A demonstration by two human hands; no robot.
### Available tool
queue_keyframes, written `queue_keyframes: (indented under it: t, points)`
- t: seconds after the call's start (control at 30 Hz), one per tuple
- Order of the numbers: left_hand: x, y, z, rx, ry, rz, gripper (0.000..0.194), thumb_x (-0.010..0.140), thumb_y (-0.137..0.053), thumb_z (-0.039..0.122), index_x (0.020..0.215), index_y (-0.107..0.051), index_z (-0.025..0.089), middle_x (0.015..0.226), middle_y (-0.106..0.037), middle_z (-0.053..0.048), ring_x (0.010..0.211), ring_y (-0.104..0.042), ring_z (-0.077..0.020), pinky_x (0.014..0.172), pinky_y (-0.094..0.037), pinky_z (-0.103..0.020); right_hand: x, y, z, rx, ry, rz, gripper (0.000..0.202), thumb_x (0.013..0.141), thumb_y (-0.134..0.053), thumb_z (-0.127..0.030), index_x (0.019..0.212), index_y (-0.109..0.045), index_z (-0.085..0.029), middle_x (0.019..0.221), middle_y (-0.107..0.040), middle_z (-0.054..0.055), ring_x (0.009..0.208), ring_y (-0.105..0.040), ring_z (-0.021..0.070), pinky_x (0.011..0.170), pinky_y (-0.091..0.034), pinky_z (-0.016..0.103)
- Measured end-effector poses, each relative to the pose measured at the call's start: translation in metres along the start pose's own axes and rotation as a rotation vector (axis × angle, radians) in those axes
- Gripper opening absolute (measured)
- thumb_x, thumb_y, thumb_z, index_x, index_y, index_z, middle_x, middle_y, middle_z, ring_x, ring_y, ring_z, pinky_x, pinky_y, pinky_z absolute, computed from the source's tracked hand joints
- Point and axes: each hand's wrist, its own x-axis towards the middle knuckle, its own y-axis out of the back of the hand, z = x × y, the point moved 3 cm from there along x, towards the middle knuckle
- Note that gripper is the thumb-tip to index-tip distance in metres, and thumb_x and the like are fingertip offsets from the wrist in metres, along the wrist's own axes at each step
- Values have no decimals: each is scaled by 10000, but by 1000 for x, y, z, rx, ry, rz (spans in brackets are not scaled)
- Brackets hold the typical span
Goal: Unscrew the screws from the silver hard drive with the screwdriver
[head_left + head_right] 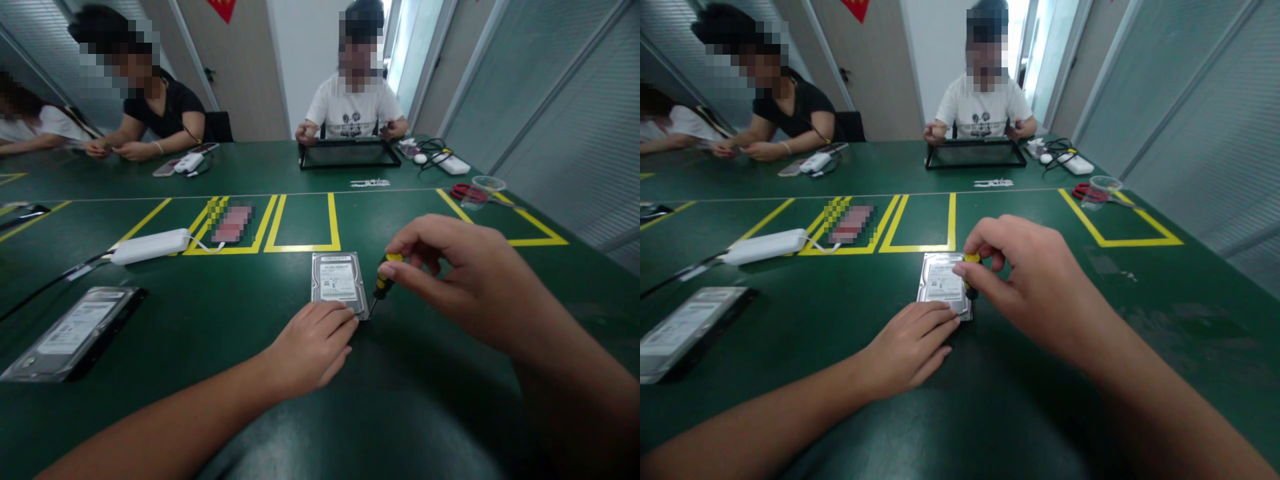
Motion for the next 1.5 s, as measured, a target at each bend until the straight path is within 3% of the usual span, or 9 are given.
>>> queue_keyframes:
  t: [0.6,0.8,1.13,1.33,1.5]
  points:
    - [-1,1,0,4,-6,15,398,946,-560,240,1312,-576,84,1270,-649,-143,1215,-568,-296,1026,-503,-467,-4,1,5,-36,9,13,101,899,-604,-347,872,-660,-267,841,-697,38,740,-625,216,655,-449,355]
    - [-1,-1,-1,5,-3,5,399,949,-554,236,1320,-573,89,1280,-645,-141,1222,-562,-296,1029,-496,-469,-8,3,5,-56,-22,21,146,887,-578,-282,991,-673,-243,846,-706,53,712,-623,219,630,-439,362]
    - [1,0,-1,19,-10,8,369,952,-541,226,1296,-588,102,1252,-658,-137,1203,-580,-293,1003,-507,-463,-3,-3,6,-28,34,29,144,906,-599,-347,880,-680,-231,850,-670,62,743,-592,214,655,-427,345]
    - [0,0,0,23,-9,26,369,940,-560,230,1286,-597,110,1228,-663,-145,1191,-593,-282,997,-512,-458,-6,-1,5,-59,-8,60,127,893,-592,-311,961,-675,-243,856,-700,54,742,-628,224,650,-447,357]
    - [0,0,-1,4,-9,36,369,941,-553,224,1290,-597,109,1217,-666,-148,1177,-596,-284,977,-521,-461,-6,2,2,-26,-8,47,139,883,-540,-260,908,-677,-254,839,-693,58,742,-631,238,671,-468,380]
